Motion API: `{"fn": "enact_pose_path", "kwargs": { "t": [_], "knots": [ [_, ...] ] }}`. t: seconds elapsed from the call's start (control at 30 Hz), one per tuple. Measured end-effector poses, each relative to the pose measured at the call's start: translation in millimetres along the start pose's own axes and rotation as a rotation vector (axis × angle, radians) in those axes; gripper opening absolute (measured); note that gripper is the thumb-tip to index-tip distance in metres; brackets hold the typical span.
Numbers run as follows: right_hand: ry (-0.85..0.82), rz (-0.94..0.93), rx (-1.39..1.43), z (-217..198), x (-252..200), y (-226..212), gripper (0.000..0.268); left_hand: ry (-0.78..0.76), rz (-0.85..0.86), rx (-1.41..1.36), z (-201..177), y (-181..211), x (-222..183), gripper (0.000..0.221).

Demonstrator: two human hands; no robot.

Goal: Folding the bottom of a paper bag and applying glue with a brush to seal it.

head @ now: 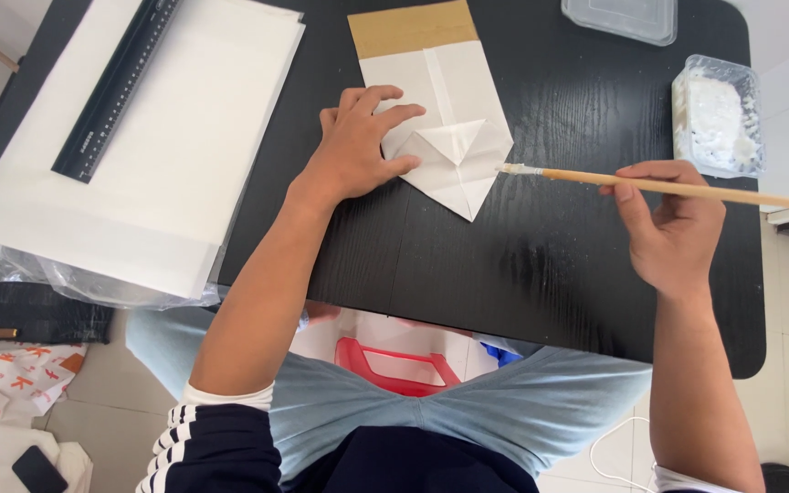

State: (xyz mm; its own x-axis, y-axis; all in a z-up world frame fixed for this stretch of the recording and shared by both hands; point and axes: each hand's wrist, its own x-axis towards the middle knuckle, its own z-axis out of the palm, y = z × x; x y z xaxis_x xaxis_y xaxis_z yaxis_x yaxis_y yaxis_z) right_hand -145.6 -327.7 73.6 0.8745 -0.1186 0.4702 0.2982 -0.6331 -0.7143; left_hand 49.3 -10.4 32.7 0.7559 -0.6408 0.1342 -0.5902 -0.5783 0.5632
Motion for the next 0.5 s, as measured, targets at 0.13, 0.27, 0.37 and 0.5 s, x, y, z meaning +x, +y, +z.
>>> {"fn": "enact_pose_path", "kwargs": {
  "t": [0.13,0.27,0.37,0.5],
  "knots": [
    [0.005,-0.050,-0.017,5,4,0,0.006,-0.051,-0.015,0.012,-1,2,-2,0.062],
    [-0.005,-0.089,0.007,10,10,-3,0.008,-0.069,-0.044,0.045,-1,4,0,0.063],
    [-0.007,-0.116,0.043,14,14,-3,0.009,-0.088,-0.067,0.054,-1,4,1,0.063],
    [-0.023,-0.083,0.065,18,15,-3,0.008,-0.101,-0.080,0.056,-1,5,-1,0.061]
  ]
}}
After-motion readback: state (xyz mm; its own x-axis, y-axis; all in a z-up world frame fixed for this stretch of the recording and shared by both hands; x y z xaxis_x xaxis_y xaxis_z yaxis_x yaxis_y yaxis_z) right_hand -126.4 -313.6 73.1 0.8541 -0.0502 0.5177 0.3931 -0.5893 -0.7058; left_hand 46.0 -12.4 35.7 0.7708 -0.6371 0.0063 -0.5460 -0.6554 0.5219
